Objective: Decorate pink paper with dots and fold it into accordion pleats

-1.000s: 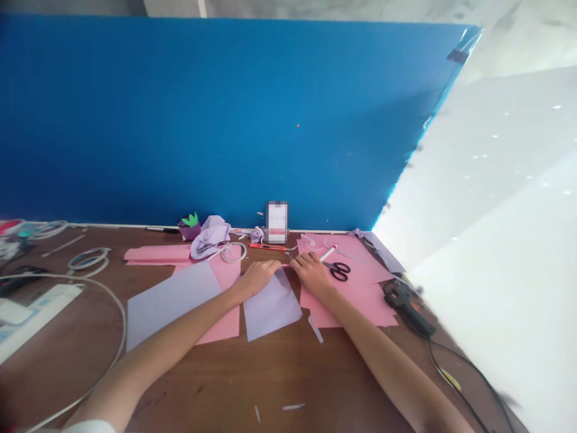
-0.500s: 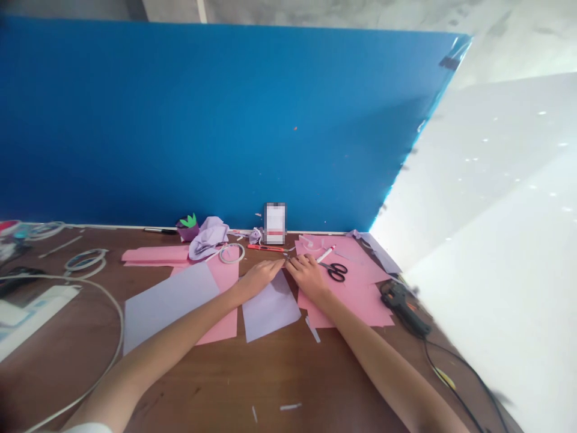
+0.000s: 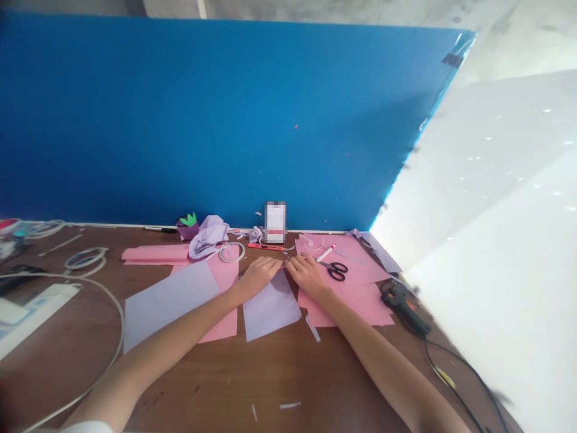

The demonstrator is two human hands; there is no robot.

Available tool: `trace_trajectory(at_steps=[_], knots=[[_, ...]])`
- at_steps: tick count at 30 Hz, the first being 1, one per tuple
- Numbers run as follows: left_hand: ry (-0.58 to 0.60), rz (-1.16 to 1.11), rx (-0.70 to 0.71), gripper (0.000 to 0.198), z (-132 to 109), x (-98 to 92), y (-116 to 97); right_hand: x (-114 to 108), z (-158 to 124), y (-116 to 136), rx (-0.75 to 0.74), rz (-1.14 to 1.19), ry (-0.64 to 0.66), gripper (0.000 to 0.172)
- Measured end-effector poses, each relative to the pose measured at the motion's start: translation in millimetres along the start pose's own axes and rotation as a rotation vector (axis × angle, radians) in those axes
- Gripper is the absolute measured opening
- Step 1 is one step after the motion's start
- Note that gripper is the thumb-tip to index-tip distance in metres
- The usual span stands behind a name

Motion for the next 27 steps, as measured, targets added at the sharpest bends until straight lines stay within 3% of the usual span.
trace_trajectory(at_steps=[3, 6, 12, 20, 27], knots=[[0.026, 0.056, 0.003, 0.024, -0.6, -1.6, -1.8, 3.6, 0.8, 4.7, -0.082, 0.0, 0.019, 0.03], [0.046, 0.07, -0.028, 0.021, -0.5, 1.2, 0.3, 4.3, -0.6, 5.0, -0.063, 0.002, -0.016, 0.027], [-0.026, 0.04, 0.015, 0.021, 1.4, 7.0, 6.7, 6.5, -3.4, 3.6, -0.01, 0.03, -0.104, 0.023], [-0.047, 0.032, 0.046, 0.025, -0.5, 7.5, 8.3, 10.7, -0.4, 4.9, -0.022, 0.022, -0.101, 0.023], [-0.058, -0.019, -0.04, 0.025, 1.6, 21.6, 15.9, 12.8, -1.3, -2.0, 0.122, 0.065, -0.066, 0.021]])
Point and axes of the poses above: each hand's wrist, its own z-axis towards the middle knuckle, its own x-axis out of the palm, y = z × x, the point moved 4 cm from there along z, towards the middle knuckle, and after that the axes turned 9 degrees about -x, right-handed, at the moved point
